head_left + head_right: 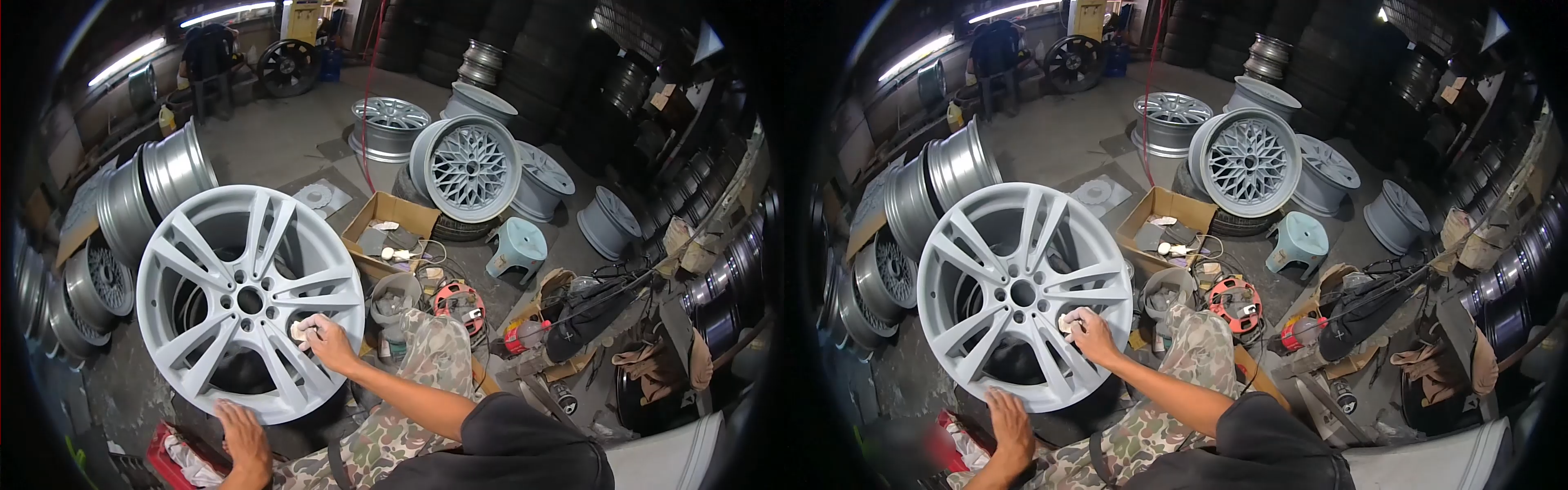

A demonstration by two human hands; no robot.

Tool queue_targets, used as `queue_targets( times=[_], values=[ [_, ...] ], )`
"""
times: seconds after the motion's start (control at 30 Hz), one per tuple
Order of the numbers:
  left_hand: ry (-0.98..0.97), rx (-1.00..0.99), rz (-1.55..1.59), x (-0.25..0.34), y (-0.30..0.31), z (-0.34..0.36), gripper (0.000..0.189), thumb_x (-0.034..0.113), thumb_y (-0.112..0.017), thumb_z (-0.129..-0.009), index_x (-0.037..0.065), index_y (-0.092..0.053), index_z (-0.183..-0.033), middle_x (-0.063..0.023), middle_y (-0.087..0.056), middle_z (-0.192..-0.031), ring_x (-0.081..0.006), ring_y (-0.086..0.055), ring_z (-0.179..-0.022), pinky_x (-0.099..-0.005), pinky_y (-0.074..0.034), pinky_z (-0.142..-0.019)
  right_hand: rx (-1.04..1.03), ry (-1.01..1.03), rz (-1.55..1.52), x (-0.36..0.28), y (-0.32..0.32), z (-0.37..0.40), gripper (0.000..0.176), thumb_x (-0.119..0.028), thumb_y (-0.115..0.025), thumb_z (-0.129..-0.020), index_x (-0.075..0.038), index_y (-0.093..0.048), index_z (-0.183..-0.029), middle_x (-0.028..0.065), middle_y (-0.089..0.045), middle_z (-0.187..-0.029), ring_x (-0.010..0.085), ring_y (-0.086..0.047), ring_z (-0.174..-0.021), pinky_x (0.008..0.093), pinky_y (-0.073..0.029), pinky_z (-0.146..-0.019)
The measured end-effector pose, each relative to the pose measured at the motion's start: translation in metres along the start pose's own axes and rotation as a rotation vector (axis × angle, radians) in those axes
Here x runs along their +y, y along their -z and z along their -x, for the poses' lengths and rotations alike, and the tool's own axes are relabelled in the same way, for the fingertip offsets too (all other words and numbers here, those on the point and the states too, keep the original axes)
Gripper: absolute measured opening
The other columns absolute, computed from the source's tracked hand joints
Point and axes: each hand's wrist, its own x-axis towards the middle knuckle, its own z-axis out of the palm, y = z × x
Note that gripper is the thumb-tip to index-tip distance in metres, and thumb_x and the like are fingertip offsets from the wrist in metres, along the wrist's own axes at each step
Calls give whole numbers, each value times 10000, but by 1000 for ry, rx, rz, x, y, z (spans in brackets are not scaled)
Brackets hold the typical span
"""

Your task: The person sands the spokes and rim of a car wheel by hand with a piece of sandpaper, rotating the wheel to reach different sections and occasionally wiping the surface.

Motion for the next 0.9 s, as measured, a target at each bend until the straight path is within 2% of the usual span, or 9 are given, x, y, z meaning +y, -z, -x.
queue_targets(
  times=[0.13,0.17,0.2,0.27,0.47,0.6,0.67,0.87,0.9],
  values=[
    [-254,101,226,29,31,1,403,240,-505,-959,-33,-656,-1213,-241,-635,-1202,-393,-564,-1204,-593,-321,-1154,17,16,-116,13,-13,3,139,-59,-631,-953,-9,-642,-1083,92,-689,-905,148,-709,-716,312,-560,-678],
    [-301,281,311,32,29,1,398,237,-543,-926,-45,-653,-1183,-238,-633,-1183,-384,-574,-1177,-585,-361,-1123,3,-14,-137,16,-16,6,157,-71,-656,-949,-20,-639,-1097,75,-679,-876,130,-687,-705,306,-554,-672],
    [-358,294,501,30,31,0,512,290,-664,-828,-80,-618,-1179,-235,-585,-1204,-389,-549,-1166,-575,-398,-1082,51,67,-110,13,-17,9,223,-100,-693,-947,-44,-635,-1155,44,-657,-816,104,-659,-717,290,-537,-656],
    [-375,297,467,22,33,5,635,360,-725,-818,-58,-606,-1281,-193,-573,-1294,-357,-525,-1234,-561,-387,-1086,-50,50,43,16,-9,9,264,-90,-688,-950,-60,-654,-1211,35,-666,-819,114,-677,-748,282,-532,-666],
    [-34,31,490,-62,56,13,366,264,-687,-886,1,-699,-1140,-155,-649,-1266,-308,-562,-1281,-549,-362,-1137,-194,48,79,-12,-12,17,147,-75,-687,-969,9,-733,-1080,49,-702,-971,104,-682,-820,263,-523,-734],
    [240,162,925,-142,69,12,209,194,-641,-926,43,-768,-995,-201,-710,-962,-378,-692,-939,-472,-537,-910,-264,331,293,-59,-25,32,128,7,-688,-881,5,-729,-1003,131,-708,-994,267,-706,-929,352,-543,-824],
    [348,457,1063,-162,52,11,235,198,-626,-951,16,-758,-1018,-232,-701,-912,-412,-690,-873,-469,-552,-806,-326,426,259,-64,-39,43,147,27,-693,-850,4,-726,-992,152,-716,-1023,311,-702,-969,380,-547,-860],
    [547,532,1259,-196,3,-2,315,258,-643,-944,-3,-755,-1079,-215,-743,-1023,-386,-723,-888,-443,-548,-846,-599,606,403,-47,-51,86,225,44,-710,-804,-6,-742,-1021,166,-720,-1041,357,-697,-975,422,-558,-869],
    [521,495,1304,-198,-5,-3,328,259,-648,-962,-19,-744,-1107,-185,-748,-975,-292,-707,-834,-398,-542,-798,-557,574,403,-45,-50,92,249,43,-706,-809,-12,-750,-1048,164,-721,-1029,362,-700,-961,422,-561,-857]
  ],
)
